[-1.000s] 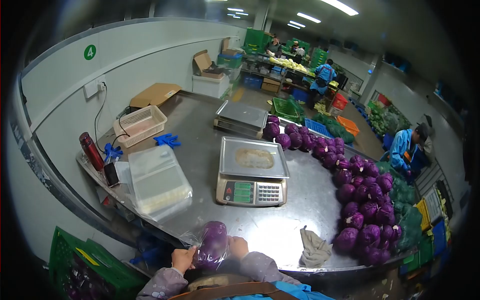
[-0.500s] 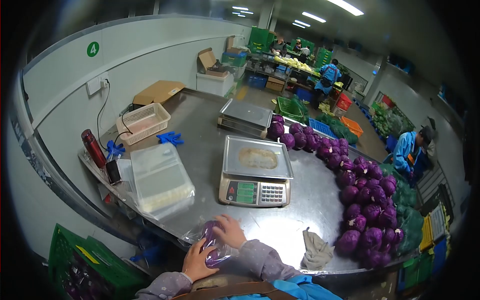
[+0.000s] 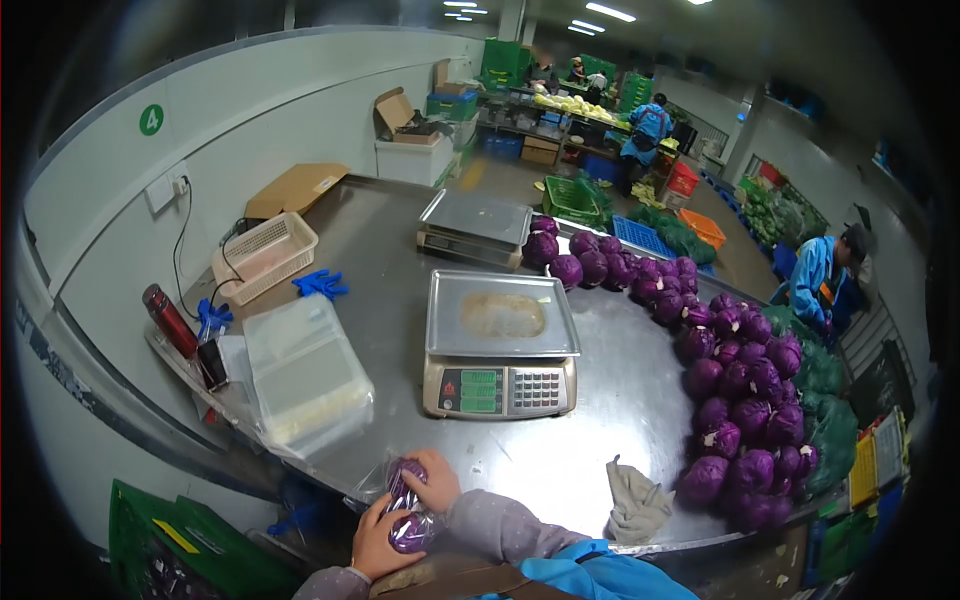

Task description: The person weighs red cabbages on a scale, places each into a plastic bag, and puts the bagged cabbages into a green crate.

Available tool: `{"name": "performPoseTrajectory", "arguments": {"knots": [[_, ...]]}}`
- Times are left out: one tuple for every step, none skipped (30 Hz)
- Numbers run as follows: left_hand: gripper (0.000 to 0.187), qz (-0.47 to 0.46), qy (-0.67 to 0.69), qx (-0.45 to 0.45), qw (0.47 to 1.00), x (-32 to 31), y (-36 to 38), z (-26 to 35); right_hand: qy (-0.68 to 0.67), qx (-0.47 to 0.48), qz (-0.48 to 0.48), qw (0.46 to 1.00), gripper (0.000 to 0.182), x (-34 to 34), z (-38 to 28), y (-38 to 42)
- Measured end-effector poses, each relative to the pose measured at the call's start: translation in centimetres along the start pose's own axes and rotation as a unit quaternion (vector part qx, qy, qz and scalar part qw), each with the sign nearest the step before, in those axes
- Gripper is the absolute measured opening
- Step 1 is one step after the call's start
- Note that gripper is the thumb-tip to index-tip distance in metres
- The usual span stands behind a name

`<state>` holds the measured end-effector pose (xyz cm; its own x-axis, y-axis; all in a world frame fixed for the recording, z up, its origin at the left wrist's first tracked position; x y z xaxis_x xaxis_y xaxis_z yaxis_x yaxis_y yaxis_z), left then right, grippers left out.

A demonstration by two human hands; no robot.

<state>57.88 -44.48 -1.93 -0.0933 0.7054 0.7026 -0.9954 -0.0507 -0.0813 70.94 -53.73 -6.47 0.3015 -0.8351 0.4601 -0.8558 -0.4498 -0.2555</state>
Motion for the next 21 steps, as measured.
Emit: {"name": "performPoseTrajectory", "arguments": {"knots": [[0.064, 0.001, -0.001, 0.001, 1.0, -0.04, 0.12, -0.08, 0.0, 0.0, 0.004, 1.0, 0.031, -0.02, 0.22, 0.04], [0.064, 0.007, -0.004, -0.006, 1.0, -0.01, 0.06, -0.03, -0.005, 0.007, 0.001, 1.0, 0.032, -0.06, 0.3, 0.0], [0.064, 0.006, -0.002, -0.008, 1.0, -0.04, 0.0, 0.02, -0.009, 0.013, -0.002, 1.0, 0.032, -0.07, 0.42, 0.0], [0.065, 0.011, 0.008, -0.002, 1.0, 0.11, 0.05, 0.07, -0.004, 0.018, -0.001, 1.0, 0.032, -0.05, 0.5, 0.03], [0.065, 0.016, 0.018, 0.004, 1.0, 0.28, 0.07, 0.08, -0.003, 0.017, 0.0, 1.0, 0.032, 0.08, 0.43, 0.06], [0.065, 0.018, 0.004, -0.002, 1.0, 0.29, 0.05, 0.13, -0.009, 0.024, -0.001, 1.0, 0.031, 0.2, 0.21, 0.07], [0.065, 0.018, 0.004, -0.003, 1.0, 0.29, -0.06, 0.31, -0.016, 0.032, -0.002, 0.999, 0.031, 0.23, 0.1, -0.03], [0.065, 0.019, 0.004, 0.002, 1.0, 0.39, -0.03, 0.35, -0.017, 0.023, 0.001, 1.0, 0.031, 0.18, 0.12, -0.04], [0.065, 0.02, 0.003, 0.008, 1.0, 0.43, -0.03, 0.3, -0.017, 0.022, 0.001, 1.0, 0.031, 0.23, 0.11, -0.08], [0.065, 0.017, 0.002, 0.01, 1.0, 0.38, -0.04, 0.32, -0.025, 0.016, 0.0, 1.0, 0.031, 0.25, 0.16, 0.02], [0.065, 0.018, 0.005, 0.013, 1.0, 0.37, -0.05, 0.32, -0.033, 0.009, -0.001, 0.999, 0.031, 0.32, 0.1, 0.14], [0.065, 0.019, 0.007, 0.017, 1.0, 0.38, -0.01, 0.31, -0.035, 0.007, -0.002, 0.999, 0.031, 0.33, 0.08, 0.26], [0.065, 0.02, 0.006, 0.017, 1.0, 0.36, -0.06, 0.33, -0.039, 0.009, 0.002, 0.999, 0.031, 0.42, 0.04, 0.18], [0.065, 0.02, 0.005, 0.017, 1.0, 0.37, -0.05, 0.38, -0.044, 0.011, 0.005, 0.999, 0.031, 0.48, 0.0, 0.14], [0.065, 0.021, 0.005, 0.017, 1.0, 0.37, -0.04, 0.39, -0.045, 0.011, 0.005, 0.999, 0.031, 0.48, -0.05, 0.1], [0.065, 0.021, 0.004, 0.019, 1.0, 0.41, -0.02, 0.41, -0.043, 0.009, 0.008, 0.999, 0.031, 0.51, -0.1, 0.13], [0.065, 0.024, 0.006, 0.018, 1.0, 0.46, 0.03, 0.53, -0.041, 0.007, 0.01, 0.999, 0.031, 0.52, -0.11, 0.21], [0.064, 0.027, 0.008, 0.015, 0.999, 0.51, 0.0, 0.64, -0.042, 0.008, 0.008, 0.999, 0.031, 0.47, -0.08, 0.24], [0.064, 0.028, 0.008, 0.016, 0.999, 0.55, -0.04, 0.69, -0.047, 0.011, 0.011, 0.999, 0.031, 0.51, -0.04, 0.2], [0.064, 0.029, 0.01, 0.015, 0.999, 0.61, -0.07, 0.77, -0.052, 0.014, 0.013, 0.998, 0.031, 0.59, -0.04, 0.17], [0.064, 0.029, 0.012, 0.014, 0.999, 0.66, -0.09, 0.85, -0.052, 0.014, 0.013, 0.998, 0.031, 0.63, -0.03, 0.16]]}}
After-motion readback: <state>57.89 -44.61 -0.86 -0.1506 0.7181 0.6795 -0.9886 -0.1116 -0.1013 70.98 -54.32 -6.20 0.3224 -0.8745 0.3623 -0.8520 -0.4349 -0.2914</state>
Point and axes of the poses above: each hand's wrist, its own y-axis away from the middle knuckle, its own x-axis out of the back of the hand, z = x × y, the point moved 7 cm from there along -y, towards the middle knuckle, and after that the axes turned 2 degrees about x, right-handed, at the moved point
